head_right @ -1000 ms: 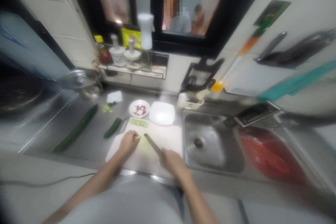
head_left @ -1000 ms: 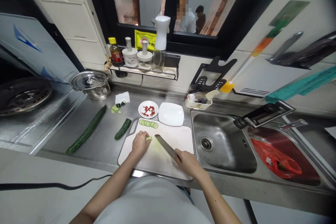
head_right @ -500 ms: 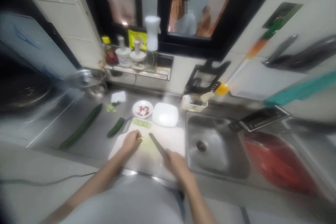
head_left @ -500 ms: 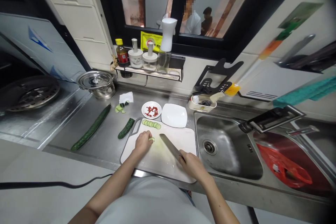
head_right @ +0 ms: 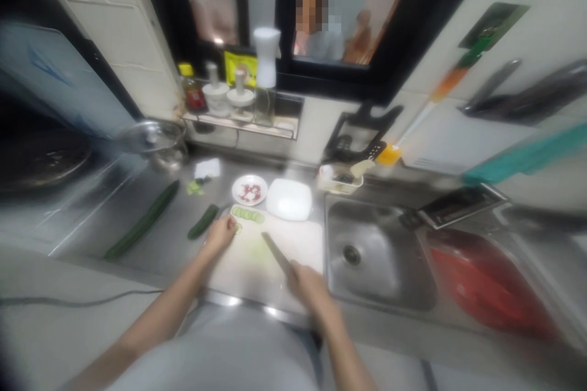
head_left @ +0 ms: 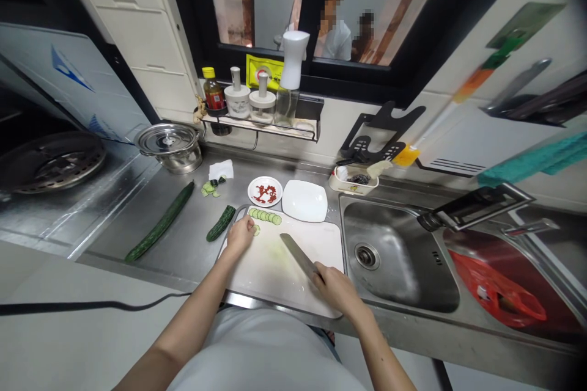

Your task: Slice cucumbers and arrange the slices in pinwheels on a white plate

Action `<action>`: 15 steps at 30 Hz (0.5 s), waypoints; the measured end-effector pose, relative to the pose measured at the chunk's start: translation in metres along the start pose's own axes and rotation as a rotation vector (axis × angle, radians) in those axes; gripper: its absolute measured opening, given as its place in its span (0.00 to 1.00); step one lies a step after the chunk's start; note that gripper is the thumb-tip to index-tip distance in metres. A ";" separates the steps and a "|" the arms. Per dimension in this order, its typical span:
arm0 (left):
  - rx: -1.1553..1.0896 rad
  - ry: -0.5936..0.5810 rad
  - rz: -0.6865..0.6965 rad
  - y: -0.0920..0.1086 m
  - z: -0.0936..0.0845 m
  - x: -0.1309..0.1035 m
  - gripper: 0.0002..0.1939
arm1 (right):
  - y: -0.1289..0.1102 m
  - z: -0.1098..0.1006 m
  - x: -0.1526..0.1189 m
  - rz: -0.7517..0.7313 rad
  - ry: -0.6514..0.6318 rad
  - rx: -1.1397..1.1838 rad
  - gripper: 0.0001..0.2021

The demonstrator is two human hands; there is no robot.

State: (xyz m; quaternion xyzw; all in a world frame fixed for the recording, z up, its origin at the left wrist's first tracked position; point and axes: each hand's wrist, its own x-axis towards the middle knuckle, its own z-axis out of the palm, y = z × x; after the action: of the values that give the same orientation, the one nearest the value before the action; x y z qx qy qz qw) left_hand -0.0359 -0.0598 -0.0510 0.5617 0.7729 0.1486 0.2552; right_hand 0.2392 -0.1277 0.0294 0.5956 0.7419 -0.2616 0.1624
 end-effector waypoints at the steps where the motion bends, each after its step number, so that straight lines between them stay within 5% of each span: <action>1: 0.000 0.014 -0.007 -0.001 0.000 0.004 0.04 | 0.000 0.000 0.000 0.001 0.000 0.001 0.12; 15: 0.049 0.065 -0.069 -0.007 0.001 0.016 0.07 | 0.000 0.000 -0.001 0.011 0.013 0.007 0.12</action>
State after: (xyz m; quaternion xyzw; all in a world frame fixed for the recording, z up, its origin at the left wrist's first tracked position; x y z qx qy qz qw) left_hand -0.0451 -0.0468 -0.0592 0.5356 0.8031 0.1388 0.2213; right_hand 0.2393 -0.1285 0.0305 0.6019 0.7388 -0.2595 0.1566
